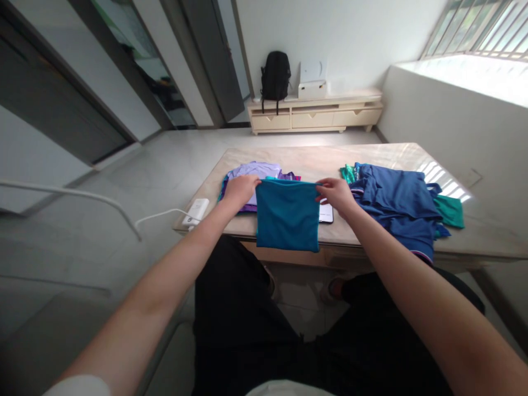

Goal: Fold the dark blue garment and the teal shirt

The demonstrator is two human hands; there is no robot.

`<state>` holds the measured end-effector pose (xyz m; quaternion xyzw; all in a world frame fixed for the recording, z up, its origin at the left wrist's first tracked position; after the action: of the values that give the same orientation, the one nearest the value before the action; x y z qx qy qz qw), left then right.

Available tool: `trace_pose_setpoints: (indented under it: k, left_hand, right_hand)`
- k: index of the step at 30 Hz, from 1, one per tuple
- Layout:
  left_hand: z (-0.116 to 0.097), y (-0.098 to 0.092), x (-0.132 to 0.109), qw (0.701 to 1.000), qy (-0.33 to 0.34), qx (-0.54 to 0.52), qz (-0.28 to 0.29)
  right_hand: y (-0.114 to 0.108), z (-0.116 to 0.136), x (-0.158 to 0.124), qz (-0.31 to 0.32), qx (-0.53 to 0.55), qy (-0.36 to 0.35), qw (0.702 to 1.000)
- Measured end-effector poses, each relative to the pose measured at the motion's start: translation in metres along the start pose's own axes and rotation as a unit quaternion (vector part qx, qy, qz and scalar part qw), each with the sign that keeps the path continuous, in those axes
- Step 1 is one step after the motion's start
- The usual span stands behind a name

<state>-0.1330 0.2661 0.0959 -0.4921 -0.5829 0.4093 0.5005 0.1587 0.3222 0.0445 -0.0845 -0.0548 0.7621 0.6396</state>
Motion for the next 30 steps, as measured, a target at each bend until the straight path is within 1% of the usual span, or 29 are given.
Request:
trace_pose_setpoints:
  k: [1,2,3,4,5,6,7,9,12,13,14,15,16,18,22,26,28,30]
  left_hand:
    - [0.002,-0.001,0.025,1.0,-0.005,-0.01,-0.011]
    - [0.003,-0.001,0.044,0.999,-0.009,-0.023,-0.021]
    - [0.005,0.001,0.057,0.999,-0.012,-0.038,-0.033]
    - [0.008,0.005,0.063,0.997,-0.014,-0.055,-0.044]
    - [0.01,0.011,0.062,0.996,-0.016,-0.073,-0.056]
    - [0.013,0.02,0.053,0.994,-0.019,-0.091,-0.066]
    - [0.015,0.031,0.038,0.991,-0.023,-0.108,-0.073]
    - [0.02,0.06,-0.009,0.986,-0.04,-0.141,-0.075]
    - [0.028,0.104,-0.09,0.977,-0.093,-0.182,-0.054]
    - [0.031,0.116,-0.111,0.973,-0.114,-0.195,-0.045]
    - [0.034,0.125,-0.127,0.968,-0.134,-0.209,-0.037]
    - [0.037,0.131,-0.138,0.962,-0.151,-0.224,-0.03]
    - [0.04,0.135,-0.143,0.956,-0.166,-0.239,-0.025]
    - [0.045,0.139,-0.143,0.945,-0.186,-0.269,-0.017]
    - [0.051,0.147,-0.139,0.914,-0.213,-0.344,0.019]
    - [0.052,0.164,-0.15,0.861,-0.25,-0.439,0.058]
    - [0.053,0.17,-0.154,0.832,-0.272,-0.478,0.065]
    - [0.053,0.172,-0.156,0.804,-0.296,-0.512,0.066]
  right_hand:
    - [0.005,0.007,0.023,-0.008,-0.006,0.0,1.0]
    - [0.011,0.012,0.041,-0.015,-0.013,-0.001,1.0]
    - [0.017,0.013,0.054,-0.022,-0.02,-0.003,1.0]
    - [0.023,0.01,0.059,-0.03,-0.027,-0.008,0.999]
    - [0.029,0.004,0.057,-0.039,-0.034,-0.015,0.999]
    - [0.034,-0.007,0.049,-0.047,-0.041,-0.022,0.998]
    - [0.037,-0.021,0.034,-0.053,-0.049,-0.027,0.997]
    - [0.041,-0.057,-0.009,-0.059,-0.066,-0.021,0.996]
    - [0.036,-0.113,-0.078,-0.079,-0.116,0.028,0.99]
    - [0.033,-0.126,-0.096,-0.094,-0.136,0.045,0.985]
    - [0.031,-0.137,-0.109,-0.105,-0.155,0.059,0.981]
    - [0.029,-0.143,-0.118,-0.115,-0.169,0.071,0.976]
    - [0.028,-0.147,-0.122,-0.121,-0.179,0.08,0.973]
    - [0.029,-0.147,-0.123,-0.118,-0.181,0.089,0.972]
    - [0.041,-0.14,-0.114,-0.077,-0.126,0.107,0.983]
    - [0.054,-0.146,-0.111,-0.027,-0.013,0.166,0.986]
    - [0.059,-0.151,-0.11,-0.021,0.043,0.197,0.979]
    - [0.063,-0.156,-0.108,-0.025,0.086,0.221,0.971]
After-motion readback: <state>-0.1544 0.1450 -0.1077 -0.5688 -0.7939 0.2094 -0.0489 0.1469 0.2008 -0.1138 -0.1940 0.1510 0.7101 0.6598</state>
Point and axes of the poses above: each hand's wrist, its own x-axis towards the middle knuckle, its own y-axis out of the palm, z = x × y, the point moved 4 cm from there along x, towards the middle knuckle, and after that the axes turned 2 degrees about x, right-handed, at the moved point
